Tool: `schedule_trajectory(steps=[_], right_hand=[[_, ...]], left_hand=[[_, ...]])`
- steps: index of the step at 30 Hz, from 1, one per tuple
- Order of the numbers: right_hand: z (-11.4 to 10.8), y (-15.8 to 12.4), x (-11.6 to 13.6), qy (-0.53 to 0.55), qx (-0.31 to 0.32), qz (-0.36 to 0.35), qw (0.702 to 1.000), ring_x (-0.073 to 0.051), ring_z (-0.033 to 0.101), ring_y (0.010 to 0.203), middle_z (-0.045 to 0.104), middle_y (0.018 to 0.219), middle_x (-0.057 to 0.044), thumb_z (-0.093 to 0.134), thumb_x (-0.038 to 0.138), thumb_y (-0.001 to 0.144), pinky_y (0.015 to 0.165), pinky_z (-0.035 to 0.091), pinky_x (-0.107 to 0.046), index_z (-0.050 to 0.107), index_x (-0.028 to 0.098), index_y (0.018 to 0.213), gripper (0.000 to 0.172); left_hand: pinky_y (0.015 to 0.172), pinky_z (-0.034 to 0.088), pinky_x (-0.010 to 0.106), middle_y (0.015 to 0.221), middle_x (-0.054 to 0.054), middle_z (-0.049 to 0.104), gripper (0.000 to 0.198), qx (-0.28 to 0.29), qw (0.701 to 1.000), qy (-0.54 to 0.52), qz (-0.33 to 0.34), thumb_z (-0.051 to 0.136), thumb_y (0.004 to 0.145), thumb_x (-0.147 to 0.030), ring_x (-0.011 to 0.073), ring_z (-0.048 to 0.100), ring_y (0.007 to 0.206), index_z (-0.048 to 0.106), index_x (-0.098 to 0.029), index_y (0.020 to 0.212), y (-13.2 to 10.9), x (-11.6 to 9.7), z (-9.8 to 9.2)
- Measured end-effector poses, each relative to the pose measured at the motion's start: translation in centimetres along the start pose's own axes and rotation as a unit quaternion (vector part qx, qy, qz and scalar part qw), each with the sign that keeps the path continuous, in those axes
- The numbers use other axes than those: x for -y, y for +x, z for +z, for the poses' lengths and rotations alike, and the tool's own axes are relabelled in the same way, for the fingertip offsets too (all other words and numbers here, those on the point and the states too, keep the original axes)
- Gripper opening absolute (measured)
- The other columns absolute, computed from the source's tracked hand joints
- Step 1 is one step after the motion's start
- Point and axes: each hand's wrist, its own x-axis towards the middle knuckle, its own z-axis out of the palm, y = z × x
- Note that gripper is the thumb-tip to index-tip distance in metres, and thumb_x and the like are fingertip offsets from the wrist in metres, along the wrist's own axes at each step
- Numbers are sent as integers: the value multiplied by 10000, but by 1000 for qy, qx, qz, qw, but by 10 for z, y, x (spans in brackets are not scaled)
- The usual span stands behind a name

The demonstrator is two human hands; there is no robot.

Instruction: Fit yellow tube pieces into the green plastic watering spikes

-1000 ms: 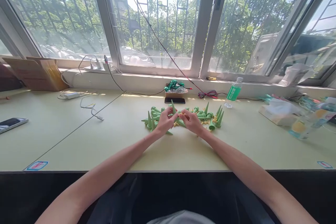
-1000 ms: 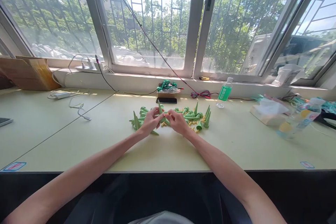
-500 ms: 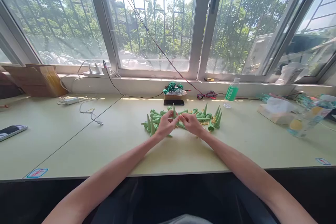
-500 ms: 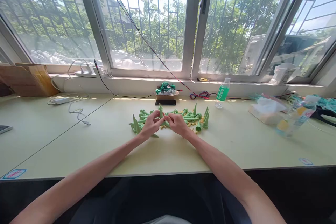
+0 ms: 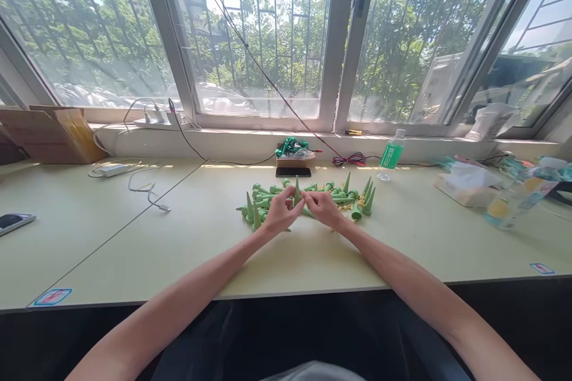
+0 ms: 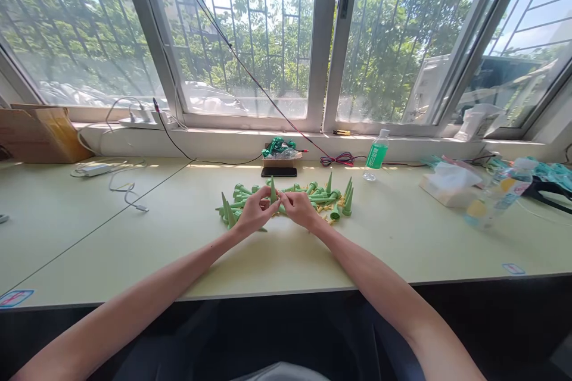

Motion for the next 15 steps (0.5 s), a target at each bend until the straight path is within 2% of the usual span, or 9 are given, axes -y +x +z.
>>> schedule_trajectory(steps=[5,8,11,15], right_hand=[[1,0,2,-17,-25,14,999,-105,356,509,431,512,20,392,379,917,517,266,-239,436,179,560,411],[2,0,2,-7,-24,27,999,-111,394,506,485,552,15,403,372,912,521,292,-235,496,183,654,333],[2,0,2,8,-17,35,999,-113,412,496,515,576,17,409,361,914,517,303,-232,532,189,754,265],[2,-1,3,13,-9,30,999,-115,411,487,518,579,22,402,342,919,510,296,-230,531,196,784,237]], left_hand=[[425,243,191,764,-20,525,157,-1,998,53,25,573,800,-314,28,293,436,488,-182,816,0,2,4],[424,233,197,722,-35,484,161,0,997,75,30,563,805,-306,32,299,429,453,-190,784,0,3,5],[424,232,202,732,-33,484,173,-5,996,78,33,557,813,-323,32,288,425,446,-193,780,0,3,5],[430,243,203,759,-27,502,171,-5,997,73,33,562,809,-327,33,277,430,454,-196,791,-1,3,4]])
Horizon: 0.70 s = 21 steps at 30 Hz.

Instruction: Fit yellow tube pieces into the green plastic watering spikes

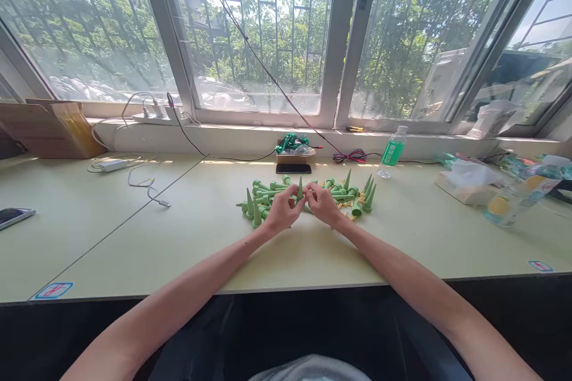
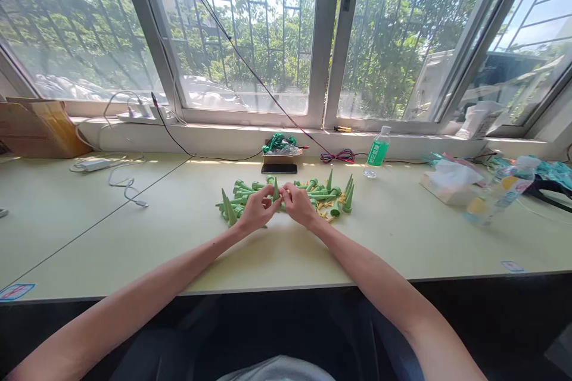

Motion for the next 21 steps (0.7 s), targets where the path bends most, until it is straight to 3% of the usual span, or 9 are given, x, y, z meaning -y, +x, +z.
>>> schedule_trajectory(steps=[21], right_hand=[[8,1,-6,1,2,-28,1000,-114,437,552,544,623,7,389,273,918,548,314,-215,514,184,713,255]], left_hand=[[425,208,202,685,-47,443,159,5,1000,4,2,536,814,-287,39,262,435,416,-194,764,-3,8,0]])
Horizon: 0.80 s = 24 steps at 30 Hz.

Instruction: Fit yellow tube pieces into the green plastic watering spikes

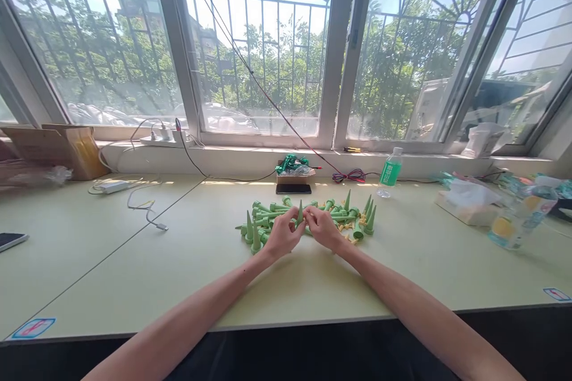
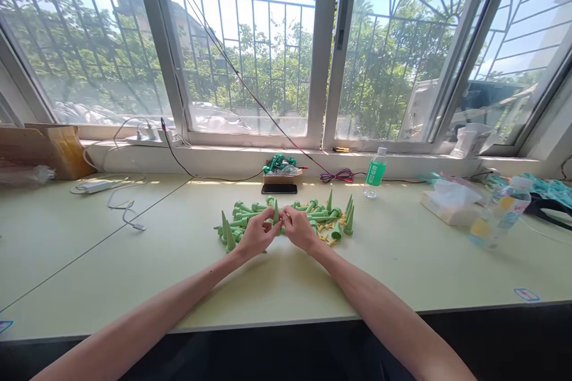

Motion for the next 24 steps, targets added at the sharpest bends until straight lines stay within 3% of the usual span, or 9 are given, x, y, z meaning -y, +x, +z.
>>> schedule_trajectory(steps=[18,24], right_hand=[[-12,0,10,-6,10,28,1000,-105,407,517,508,581,27,401,322,916,542,305,-221,509,184,713,268],[-10,-2,13,14,6,32,999,-113,477,524,579,636,5,421,364,925,531,349,-220,567,182,843,247]], left_hand=[[408,265,183,789,-26,555,152,-6,1000,-17,-22,574,789,-271,2,277,399,460,-175,759,4,-13,1],[325,289,181,810,6,609,261,-20,984,-124,-126,612,780,-414,31,430,370,510,-175,809,6,-11,0]])
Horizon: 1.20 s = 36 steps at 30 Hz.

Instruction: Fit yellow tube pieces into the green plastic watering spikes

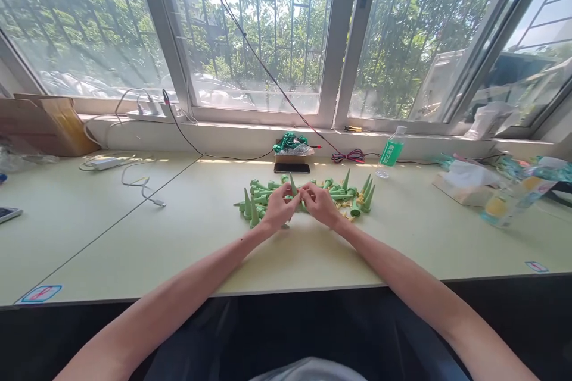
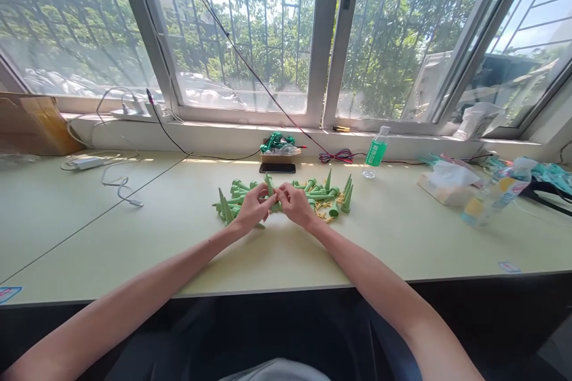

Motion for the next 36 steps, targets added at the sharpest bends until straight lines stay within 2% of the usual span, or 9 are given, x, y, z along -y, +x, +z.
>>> schedule_trajectory(steps=[5,10,16,21,28,31,34,36], right_hand=[[1,0,-3,13,-1,-12,1000,-120,540,553,612,714,-10,474,342,904,538,398,-218,562,188,1025,214],[1,0,-8,25,9,-32,999,-125,554,585,599,727,-9,463,324,911,561,419,-224,552,197,1088,235],[0,-1,-4,12,16,-33,999,-111,484,533,553,677,9,464,322,908,538,396,-219,556,194,1069,226],[0,-1,0,13,11,-12,1000,-109,445,497,533,621,24,424,310,920,520,362,-218,555,187,1027,209],[1,-1,-6,7,4,-8,1000,-123,428,487,517,587,25,385,304,922,498,324,-230,557,194,990,216],[2,0,-7,12,2,-3,1000,-120,410,473,498,571,34,396,299,906,491,316,-231,553,195,965,197],[2,0,-7,29,6,11,1000,-120,393,460,486,556,38,401,297,895,470,306,-229,545,196,966,190],[2,1,-7,40,9,20,999,-119,389,454,489,552,38,404,297,891,461,302,-228,543,198,966,187]], left_hand=[[296,353,205,752,-1,616,257,-36,994,-79,-63,642,752,-394,38,408,326,540,-171,827,5,4,-3],[293,359,201,704,-6,605,278,-32,993,-95,-65,620,776,-437,41,405,336,544,-172,813,5,6,-3],[283,304,196,782,12,629,301,-20,999,-20,-21,589,801,-472,35,410,308,531,-177,823,0,-3,-4],[302,269,181,757,-4,592,292,-16,1000,12,-1,563,815,-461,33,403,336,478,-183,785,-1,-3,-2],[397,241,184,781,-21,533,238,-4,992,77,96,582,804,-383,16,321,403,453,-186,768,-2,3,0],[426,235,197,660,-45,480,198,0,986,103,128,600,781,-329,38,287,414,465,-191,740,-4,-1,-1],[451,241,203,519,-71,352,177,1,982,121,142,610,766,-292,63,284,420,472,-199,707,-6,-4,-1],[455,244,204,496,-75,323,168,6,982,123,146,617,760,-280,67,285,422,480,-201,704,-6,-4,-1]])
